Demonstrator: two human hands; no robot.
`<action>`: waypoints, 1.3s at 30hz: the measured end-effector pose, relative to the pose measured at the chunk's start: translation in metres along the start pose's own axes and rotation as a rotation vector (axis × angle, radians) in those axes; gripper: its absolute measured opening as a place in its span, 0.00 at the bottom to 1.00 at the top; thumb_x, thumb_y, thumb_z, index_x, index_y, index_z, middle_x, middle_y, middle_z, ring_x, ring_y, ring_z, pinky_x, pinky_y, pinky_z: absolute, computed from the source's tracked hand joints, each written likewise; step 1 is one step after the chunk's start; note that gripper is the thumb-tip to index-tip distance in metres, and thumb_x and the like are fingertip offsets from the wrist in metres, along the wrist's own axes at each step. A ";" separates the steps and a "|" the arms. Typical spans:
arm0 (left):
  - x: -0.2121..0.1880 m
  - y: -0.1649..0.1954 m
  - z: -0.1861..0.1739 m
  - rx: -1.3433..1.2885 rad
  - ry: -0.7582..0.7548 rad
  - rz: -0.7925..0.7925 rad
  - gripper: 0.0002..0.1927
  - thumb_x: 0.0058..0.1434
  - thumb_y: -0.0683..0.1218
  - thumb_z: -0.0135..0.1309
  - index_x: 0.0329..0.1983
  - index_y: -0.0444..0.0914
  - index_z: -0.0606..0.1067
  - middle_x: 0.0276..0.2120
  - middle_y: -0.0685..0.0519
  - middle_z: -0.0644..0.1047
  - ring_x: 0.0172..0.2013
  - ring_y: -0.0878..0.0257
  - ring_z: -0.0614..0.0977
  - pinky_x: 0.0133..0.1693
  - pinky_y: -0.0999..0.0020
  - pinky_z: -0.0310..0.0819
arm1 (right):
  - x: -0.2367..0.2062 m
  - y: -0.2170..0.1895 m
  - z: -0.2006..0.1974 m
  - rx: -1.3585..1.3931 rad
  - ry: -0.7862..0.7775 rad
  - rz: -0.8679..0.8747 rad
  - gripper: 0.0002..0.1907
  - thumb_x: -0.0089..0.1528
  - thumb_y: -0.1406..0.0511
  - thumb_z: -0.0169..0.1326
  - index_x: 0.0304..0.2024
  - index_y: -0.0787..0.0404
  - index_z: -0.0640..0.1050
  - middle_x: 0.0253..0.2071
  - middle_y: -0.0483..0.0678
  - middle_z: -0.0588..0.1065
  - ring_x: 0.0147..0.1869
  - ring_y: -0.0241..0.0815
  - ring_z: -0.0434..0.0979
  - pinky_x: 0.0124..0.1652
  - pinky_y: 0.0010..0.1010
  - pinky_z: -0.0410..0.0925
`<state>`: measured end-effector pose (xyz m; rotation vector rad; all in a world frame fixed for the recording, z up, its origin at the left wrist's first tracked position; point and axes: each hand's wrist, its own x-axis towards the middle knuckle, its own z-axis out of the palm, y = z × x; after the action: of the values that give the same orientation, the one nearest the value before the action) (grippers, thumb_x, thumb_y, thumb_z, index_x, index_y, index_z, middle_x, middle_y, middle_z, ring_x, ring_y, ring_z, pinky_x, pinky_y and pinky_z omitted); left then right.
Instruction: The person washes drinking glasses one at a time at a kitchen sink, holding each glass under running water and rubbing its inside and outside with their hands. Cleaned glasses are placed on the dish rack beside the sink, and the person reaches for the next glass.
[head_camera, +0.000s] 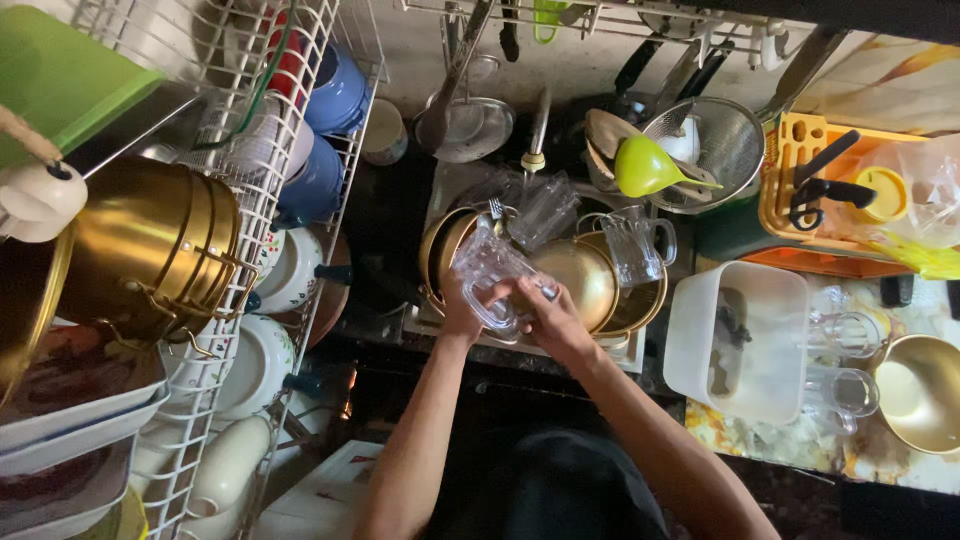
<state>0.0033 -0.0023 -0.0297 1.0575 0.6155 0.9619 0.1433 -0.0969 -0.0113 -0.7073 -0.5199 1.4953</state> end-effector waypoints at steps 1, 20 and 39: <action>0.000 -0.001 -0.001 0.012 0.022 0.053 0.26 0.55 0.51 0.70 0.53 0.34 0.77 0.44 0.48 0.81 0.40 0.57 0.85 0.37 0.63 0.87 | -0.001 -0.001 0.002 -0.083 0.027 -0.019 0.16 0.73 0.60 0.55 0.53 0.67 0.78 0.37 0.47 0.80 0.29 0.29 0.75 0.26 0.20 0.70; 0.003 0.021 0.024 -0.181 0.090 -0.215 0.31 0.54 0.51 0.66 0.59 0.37 0.70 0.49 0.50 0.76 0.50 0.60 0.81 0.52 0.57 0.82 | 0.010 -0.039 0.023 -1.878 -0.335 -0.420 0.44 0.62 0.34 0.47 0.65 0.59 0.73 0.69 0.65 0.64 0.67 0.66 0.71 0.47 0.51 0.78; 0.014 0.024 -0.038 -0.012 0.042 -0.526 0.35 0.57 0.48 0.66 0.63 0.24 0.72 0.45 0.39 0.77 0.41 0.53 0.81 0.37 0.62 0.85 | 0.015 -0.045 -0.042 -0.319 -0.186 -0.062 0.23 0.68 0.60 0.63 0.60 0.64 0.73 0.48 0.54 0.78 0.27 0.29 0.72 0.18 0.21 0.66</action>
<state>-0.0297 0.0305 -0.0224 0.8052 0.8674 0.5262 0.2054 -0.0839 -0.0107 -0.7937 -0.9284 1.4420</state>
